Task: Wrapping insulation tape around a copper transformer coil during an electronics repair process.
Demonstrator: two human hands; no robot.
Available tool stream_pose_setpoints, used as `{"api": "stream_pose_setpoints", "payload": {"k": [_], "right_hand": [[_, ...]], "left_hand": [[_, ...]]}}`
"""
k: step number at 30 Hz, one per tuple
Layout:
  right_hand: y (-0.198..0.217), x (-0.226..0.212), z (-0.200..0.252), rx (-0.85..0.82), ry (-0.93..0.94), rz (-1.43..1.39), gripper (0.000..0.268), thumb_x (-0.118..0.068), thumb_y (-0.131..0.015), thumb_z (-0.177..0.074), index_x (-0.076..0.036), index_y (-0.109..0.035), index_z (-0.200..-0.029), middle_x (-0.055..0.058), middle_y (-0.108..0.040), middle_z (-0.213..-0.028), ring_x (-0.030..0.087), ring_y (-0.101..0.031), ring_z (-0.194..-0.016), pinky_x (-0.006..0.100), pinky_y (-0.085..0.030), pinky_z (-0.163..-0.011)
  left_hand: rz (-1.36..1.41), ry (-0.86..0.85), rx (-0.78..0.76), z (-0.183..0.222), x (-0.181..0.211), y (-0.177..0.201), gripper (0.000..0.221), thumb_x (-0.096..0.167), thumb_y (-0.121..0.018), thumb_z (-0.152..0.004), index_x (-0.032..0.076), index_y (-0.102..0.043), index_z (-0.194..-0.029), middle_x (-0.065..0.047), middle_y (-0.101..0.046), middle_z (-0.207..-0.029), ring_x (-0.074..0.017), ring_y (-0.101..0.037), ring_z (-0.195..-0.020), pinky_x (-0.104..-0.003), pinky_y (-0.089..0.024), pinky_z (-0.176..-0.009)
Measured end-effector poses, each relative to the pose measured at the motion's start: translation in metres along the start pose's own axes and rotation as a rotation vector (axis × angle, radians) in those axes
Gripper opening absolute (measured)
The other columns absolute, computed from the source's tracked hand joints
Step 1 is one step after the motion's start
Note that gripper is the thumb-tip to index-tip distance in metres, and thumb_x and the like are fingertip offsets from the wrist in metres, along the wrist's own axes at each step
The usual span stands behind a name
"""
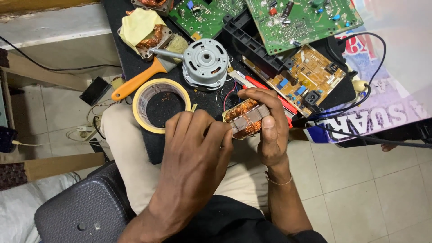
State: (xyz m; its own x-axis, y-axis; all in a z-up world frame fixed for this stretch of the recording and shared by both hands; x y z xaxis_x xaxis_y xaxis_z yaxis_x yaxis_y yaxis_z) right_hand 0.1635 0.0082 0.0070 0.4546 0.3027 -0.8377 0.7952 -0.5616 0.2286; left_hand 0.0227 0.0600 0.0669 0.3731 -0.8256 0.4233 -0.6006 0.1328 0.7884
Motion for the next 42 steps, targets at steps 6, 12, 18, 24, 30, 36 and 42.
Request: {"api": "stream_pose_setpoints", "payload": {"k": [6, 12, 18, 24, 30, 36, 42], "right_hand": [[0.001, 0.0, 0.0, 0.014, 0.008, 0.007, 0.054, -0.045, -0.03, -0.11, -0.001, -0.055, -0.128, 0.019, -0.063, -0.124, 0.029, -0.06, -0.122, 0.042, -0.051, -0.108], [0.001, 0.001, 0.001, 0.014, 0.011, -0.022, 0.054, -0.045, -0.03, -0.11, -0.001, -0.055, -0.129, 0.019, -0.063, -0.124, 0.029, -0.061, -0.121, 0.041, -0.051, -0.107], [0.003, 0.003, 0.001, 0.009, 0.002, -0.036, 0.054, -0.045, -0.03, -0.11, -0.002, -0.055, -0.129, 0.019, -0.062, -0.125, 0.029, -0.062, -0.121, 0.042, -0.052, -0.108], [0.005, 0.008, 0.002, -0.004, 0.008, -0.021, 0.054, -0.045, -0.029, -0.11, -0.002, -0.055, -0.129, 0.019, -0.063, -0.125, 0.03, -0.062, -0.121, 0.042, -0.052, -0.107], [0.005, 0.007, 0.002, -0.002, 0.001, -0.039, 0.053, -0.045, -0.03, -0.111, -0.002, -0.055, -0.13, 0.019, -0.062, -0.125, 0.029, -0.062, -0.121, 0.042, -0.052, -0.106], [0.005, 0.006, 0.002, -0.002, -0.003, -0.033, 0.054, -0.045, -0.03, -0.11, -0.001, -0.055, -0.13, 0.02, -0.062, -0.126, 0.03, -0.063, -0.122, 0.042, -0.052, -0.107], [0.006, 0.008, 0.003, 0.01, 0.006, -0.028, 0.053, -0.045, -0.03, -0.11, -0.002, -0.055, -0.129, 0.02, -0.061, -0.126, 0.031, -0.063, -0.121, 0.044, -0.052, -0.108]], "left_hand": [[-0.117, -0.054, 0.022, -0.002, 0.009, 0.0, 0.019, 0.008, -0.06, -0.1, 0.011, -0.049, -0.085, -0.008, -0.044, -0.083, -0.0289, -0.043, -0.075, -0.044, -0.042, -0.086], [-0.198, -0.142, 0.013, -0.008, 0.015, -0.001, 0.015, 0.006, -0.061, -0.097, 0.011, -0.054, -0.086, -0.007, -0.046, -0.081, -0.0275, -0.044, -0.074, -0.044, -0.045, -0.085], [-0.082, -0.185, 0.037, -0.013, 0.02, -0.004, 0.02, 0.014, -0.054, -0.108, 0.009, -0.051, -0.089, -0.01, -0.047, -0.081, -0.0316, -0.045, -0.074, -0.046, -0.042, -0.077], [-0.076, -0.169, 0.035, -0.014, 0.017, -0.008, 0.023, 0.015, -0.061, -0.106, 0.011, -0.051, -0.085, -0.008, -0.049, -0.081, -0.0299, -0.047, -0.075, -0.044, -0.042, -0.075], [-0.079, -0.181, 0.014, -0.015, 0.016, -0.006, 0.017, 0.01, -0.061, -0.102, 0.01, -0.052, -0.087, -0.007, -0.049, -0.083, -0.0291, -0.045, -0.075, -0.044, -0.042, -0.077], [0.015, -0.168, 0.042, -0.015, 0.014, -0.006, 0.008, 0.009, -0.064, -0.103, 0.01, -0.062, -0.095, -0.008, -0.05, -0.081, -0.0298, -0.047, -0.074, -0.043, -0.041, -0.075], [0.435, -0.041, 0.078, -0.016, 0.01, 0.008, 0.02, 0.019, -0.043, -0.108, 0.005, -0.057, -0.102, -0.008, -0.059, -0.091, -0.0251, -0.051, -0.078, -0.04, -0.037, -0.076]]}}
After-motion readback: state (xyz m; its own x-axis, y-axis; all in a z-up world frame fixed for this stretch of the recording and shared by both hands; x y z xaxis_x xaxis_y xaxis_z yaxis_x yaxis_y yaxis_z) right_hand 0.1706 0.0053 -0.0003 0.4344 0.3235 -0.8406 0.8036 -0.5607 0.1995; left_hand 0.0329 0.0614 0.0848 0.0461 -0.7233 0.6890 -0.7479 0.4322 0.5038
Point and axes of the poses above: each hand's wrist, its own z-axis away from the middle knuckle, its own y-axis out of the back of the hand, x = y × z, the point moved 6 cm from there along -z, towards the middle knuckle
